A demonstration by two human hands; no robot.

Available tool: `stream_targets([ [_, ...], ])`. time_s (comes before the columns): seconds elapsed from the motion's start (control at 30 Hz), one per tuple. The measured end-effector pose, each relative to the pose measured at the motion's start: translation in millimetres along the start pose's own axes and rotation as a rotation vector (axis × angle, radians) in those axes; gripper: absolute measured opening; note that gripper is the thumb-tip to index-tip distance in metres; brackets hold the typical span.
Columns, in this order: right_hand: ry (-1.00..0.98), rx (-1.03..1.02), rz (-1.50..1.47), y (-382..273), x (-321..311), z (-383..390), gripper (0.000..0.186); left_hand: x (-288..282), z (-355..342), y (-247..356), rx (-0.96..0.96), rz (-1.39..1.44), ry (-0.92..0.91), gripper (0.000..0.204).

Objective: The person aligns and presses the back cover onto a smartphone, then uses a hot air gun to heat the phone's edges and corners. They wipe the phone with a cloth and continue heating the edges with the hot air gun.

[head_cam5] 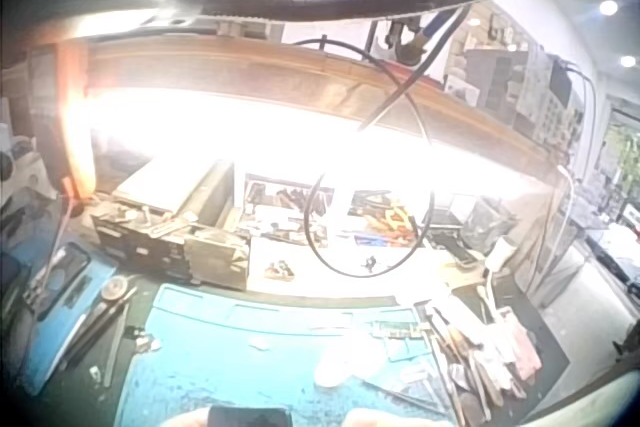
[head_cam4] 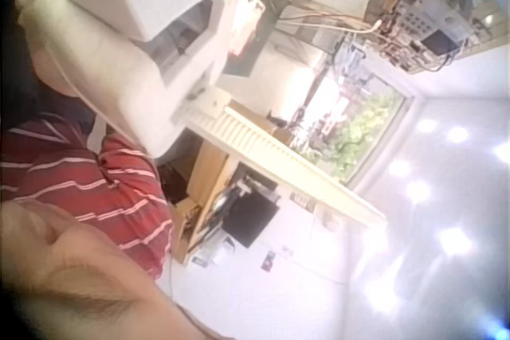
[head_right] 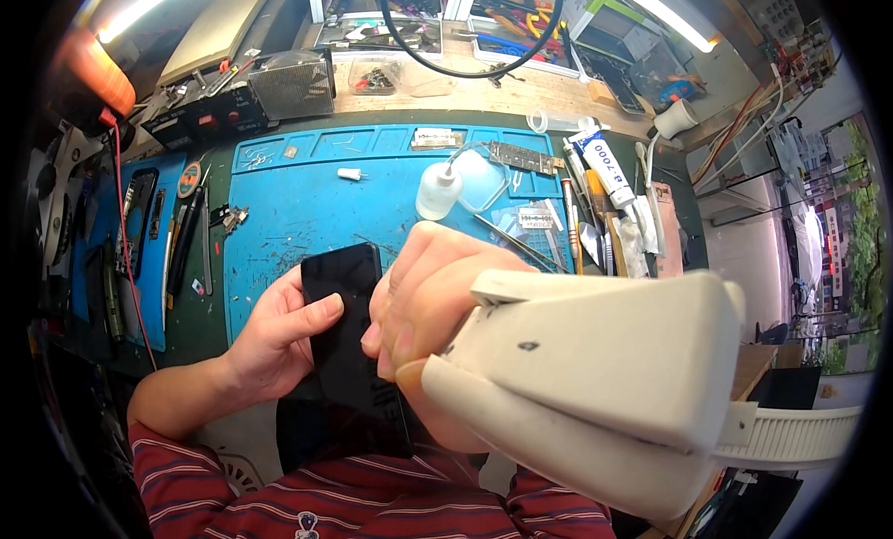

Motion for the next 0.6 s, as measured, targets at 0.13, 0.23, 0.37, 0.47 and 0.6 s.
stream_targets([
  [0.13, -0.055, -0.023, -0.035, 3.3, -3.0, -0.8, 0.03, 0.4, 0.2, 0.7, 0.0, -0.001, -0.002, 0.04],
  [0.23, -0.101, -0.035, -0.052, 4.2, -5.5, -2.3, 0.03, 1.4, 0.4, 1.4, 0.001, 0.004, -0.001, 0.04],
  [0.37, -0.065, -0.026, -0.044, 3.5, -3.2, -1.1, 0.03, 1.1, 0.6, 1.7, -0.002, 0.008, -0.002, 0.04],
  [0.47, -0.051, -0.019, -0.043, 3.2, -2.5, 0.3, 0.029, 1.1, 0.3, 1.5, -0.002, 0.009, -0.001, 0.04],
  [0.6, -0.097, -0.035, -0.057, 3.7, -3.9, -1.3, 0.028, 0.3, 0.1, 1.2, 0.005, 0.011, 0.005, 0.04],
])
Point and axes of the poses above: each hand's wrist, its own z-axis away from the middle knuckle, its own x-axis out of the palm, y = z × x, the point moved 4 cm from there along -z, towards the middle knuckle, and after that the axes turned 10 degrees about x, right-handed, at the moved point
